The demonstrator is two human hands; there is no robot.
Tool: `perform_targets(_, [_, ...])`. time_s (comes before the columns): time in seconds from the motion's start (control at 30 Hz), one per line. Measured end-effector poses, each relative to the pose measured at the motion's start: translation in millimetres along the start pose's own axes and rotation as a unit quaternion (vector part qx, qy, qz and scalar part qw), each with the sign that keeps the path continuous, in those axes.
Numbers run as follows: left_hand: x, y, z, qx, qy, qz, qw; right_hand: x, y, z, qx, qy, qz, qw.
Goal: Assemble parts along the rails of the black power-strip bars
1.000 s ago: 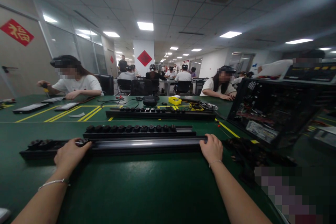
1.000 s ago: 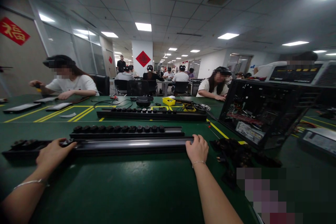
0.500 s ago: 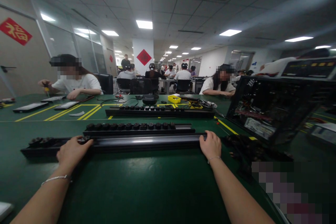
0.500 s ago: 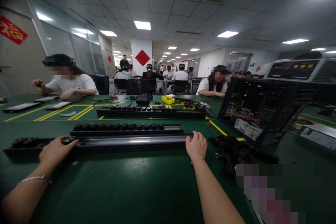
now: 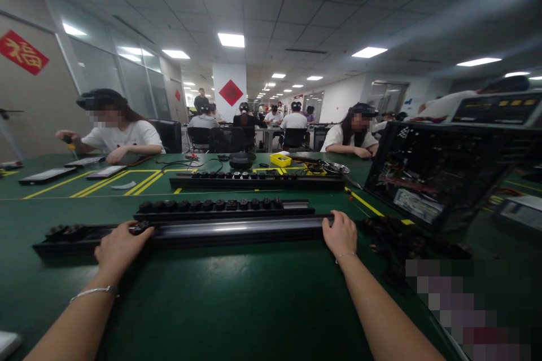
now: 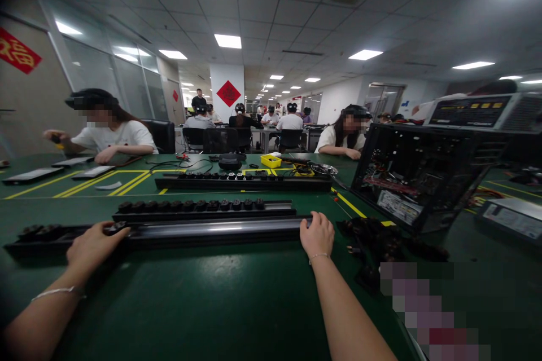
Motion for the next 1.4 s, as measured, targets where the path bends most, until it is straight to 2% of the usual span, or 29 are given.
perform_targets(0.37, [5.0,-5.6,7.5,0.029,0.008,-0.013,0.999,1.5,0.1,-0.7,-0.003,-0.013,0.014,1.0])
perform_targets(0.87, [5.7,-3.3,6.0,0.017,-0.002,-0.011,1.0,1.4,0.5,-1.2,0.009,0.005,-0.003,1.0])
perform_targets(1.1, [5.0,-8.8,12.0,0.008,0.001,-0.019,1.0,1.0,0.1,-1.8,0.013,0.001,-0.004,1.0])
perform_targets(1.4, [5.7,-11.8,14.6,0.065,0.009,0.002,0.998,5.4,1.3,0.1,0.001,-0.015,0.012,1.0])
Point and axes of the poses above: each hand's wrist, its own y-axis towards the middle knuckle, its own x-axis out of the palm, z = x × y, the point moved 3 cm from there along y, towards the middle knuckle, and after that the axes turned 12 degrees about -x, right-handed, at the moved point
